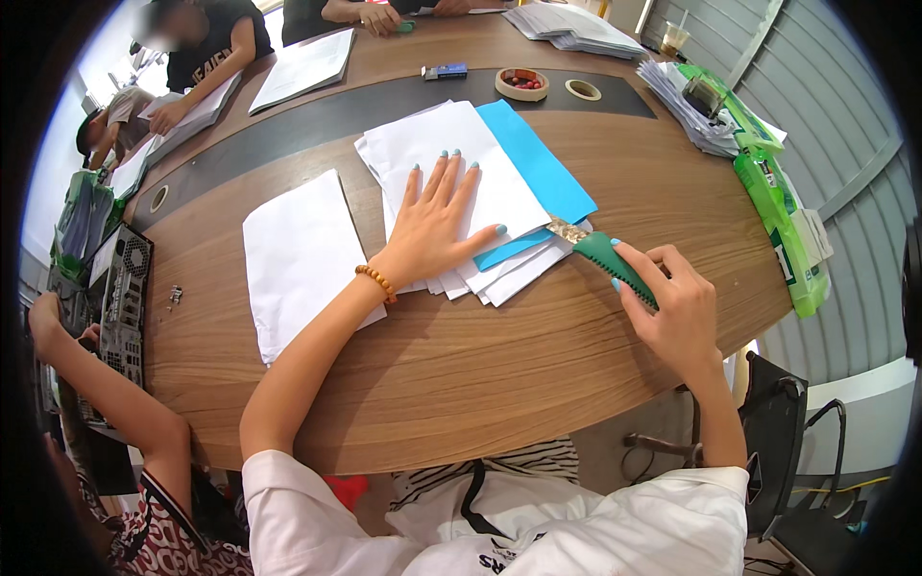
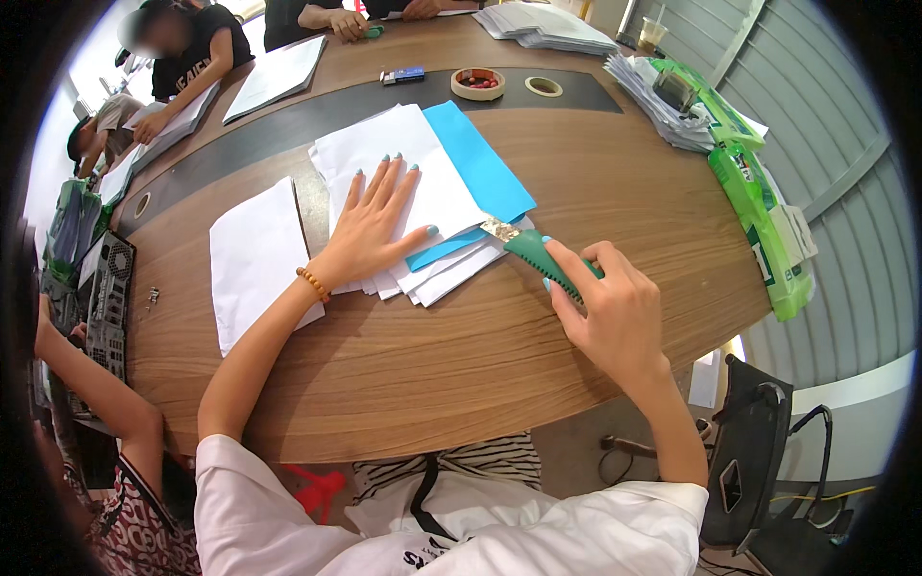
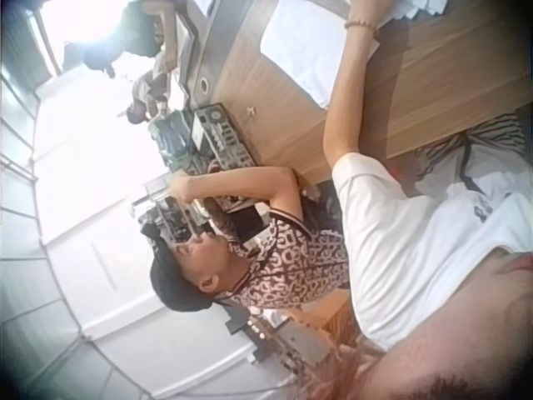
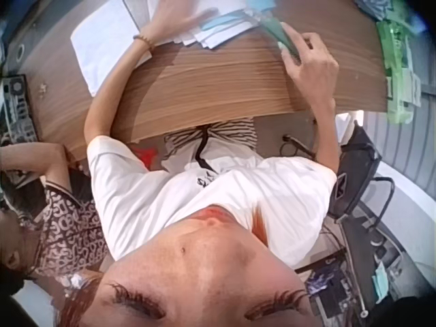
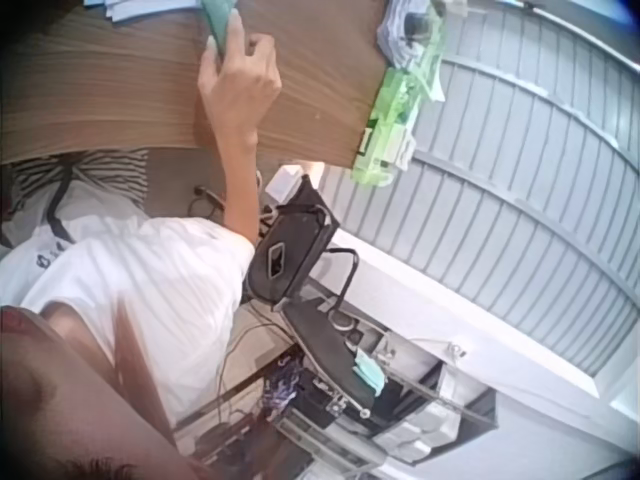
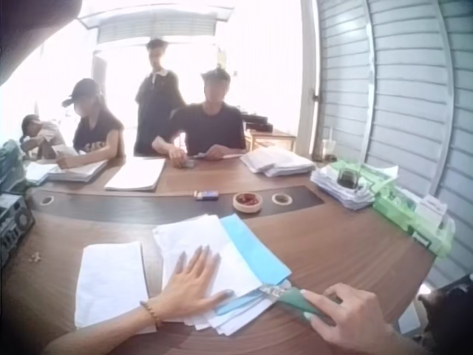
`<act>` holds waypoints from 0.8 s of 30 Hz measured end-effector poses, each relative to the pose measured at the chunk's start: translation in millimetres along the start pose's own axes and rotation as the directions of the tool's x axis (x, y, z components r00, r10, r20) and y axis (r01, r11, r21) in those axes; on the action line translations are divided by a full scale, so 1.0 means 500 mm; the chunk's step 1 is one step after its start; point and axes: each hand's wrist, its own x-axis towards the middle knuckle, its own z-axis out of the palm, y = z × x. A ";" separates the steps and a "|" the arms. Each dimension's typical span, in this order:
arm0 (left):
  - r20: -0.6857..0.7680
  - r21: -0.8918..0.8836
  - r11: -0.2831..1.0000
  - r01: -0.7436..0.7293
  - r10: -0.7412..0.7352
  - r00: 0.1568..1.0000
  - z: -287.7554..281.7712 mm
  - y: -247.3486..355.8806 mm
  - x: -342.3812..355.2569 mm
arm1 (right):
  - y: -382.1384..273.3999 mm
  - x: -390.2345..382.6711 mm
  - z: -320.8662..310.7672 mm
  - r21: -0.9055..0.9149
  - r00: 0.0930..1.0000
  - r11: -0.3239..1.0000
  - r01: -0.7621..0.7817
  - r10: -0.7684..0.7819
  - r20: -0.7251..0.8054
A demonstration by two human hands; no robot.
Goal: The person arranges sheets of paper on the table and cuts them along their folds using a utility knife.
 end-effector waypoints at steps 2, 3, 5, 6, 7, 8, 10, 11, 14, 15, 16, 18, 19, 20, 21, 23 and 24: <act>-0.008 0.003 1.000 -0.004 0.004 1.000 0.004 -0.002 0.000 | 0.010 0.004 0.015 0.053 0.999 0.999 -0.010 0.008 0.033; -0.011 0.003 1.000 -0.011 0.011 1.000 0.002 0.002 0.002 | 0.015 0.004 0.024 0.091 1.000 0.996 -0.014 0.012 0.021; 0.031 0.031 0.999 0.007 -0.008 0.999 -0.004 0.010 0.006 | 0.020 0.004 0.035 0.123 1.000 0.992 -0.016 0.015 0.008; 0.083 0.069 0.997 0.026 -0.032 0.996 -0.008 0.011 0.005 | 0.019 0.005 0.044 0.117 1.000 0.993 -0.011 0.011 0.000; 0.081 0.071 0.997 0.028 -0.033 0.996 -0.007 0.010 0.005 | 0.018 0.006 0.049 0.110 1.000 0.994 -0.007 0.008 -0.008; 0.079 0.071 0.997 0.027 -0.033 0.996 -0.003 0.009 0.004 | 0.020 0.006 0.049 0.110 1.000 0.994 -0.005 0.006 -0.010; 0.078 0.074 0.997 0.032 -0.038 0.996 -0.004 0.005 0.002 | 0.022 0.008 0.051 0.120 1.000 0.992 -0.028 0.028 0.006; 0.079 0.078 0.996 0.031 -0.037 0.996 -0.004 0.004 0.001 | 0.023 0.007 0.050 0.121 1.000 0.992 -0.026 0.026 0.005; 0.079 0.073 0.997 0.031 -0.037 0.996 -0.006 0.007 0.001 | 0.027 0.006 0.045 0.122 0.999 0.992 -0.042 0.040 0.018; 0.079 0.067 0.997 0.032 -0.037 0.996 -0.008 0.008 0.001 | 0.028 0.006 0.043 0.120 0.999 0.992 -0.042 0.041 0.015; 0.078 0.067 0.997 0.034 -0.039 0.996 -0.005 0.007 0.001 | 0.028 0.007 0.043 0.118 0.999 0.992 -0.042 0.041 0.011; -0.010 -0.006 1.000 -0.006 0.006 1.000 0.000 0.006 0.001 | 0.025 0.012 0.043 0.115 0.999 0.993 -0.034 0.034 0.004; -0.011 -0.007 1.000 -0.006 0.006 1.000 -0.002 0.007 0.002 | 0.024 0.015 0.043 0.112 1.000 0.993 -0.029 0.029 -0.003; 0.039 0.036 0.999 0.018 -0.019 0.999 -0.004 0.008 0.002 | 0.024 0.018 0.044 0.111 1.000 0.993 -0.029 0.029 -0.003; 0.087 0.078 0.996 0.037 -0.044 0.995 -0.007 0.010 0.004 | 0.024 0.020 0.043 0.103 1.000 0.995 -0.019 0.020 -0.004; 0.079 0.074 0.997 0.032 -0.038 0.996 -0.006 0.012 0.005 | 0.028 0.024 0.040 0.090 1.000 0.996 -0.012 0.012 -0.006; 0.074 0.075 0.997 0.034 -0.039 0.997 -0.007 0.011 0.004 | 0.031 0.026 0.040 0.108 1.000 0.994 -0.002 0.004 -0.011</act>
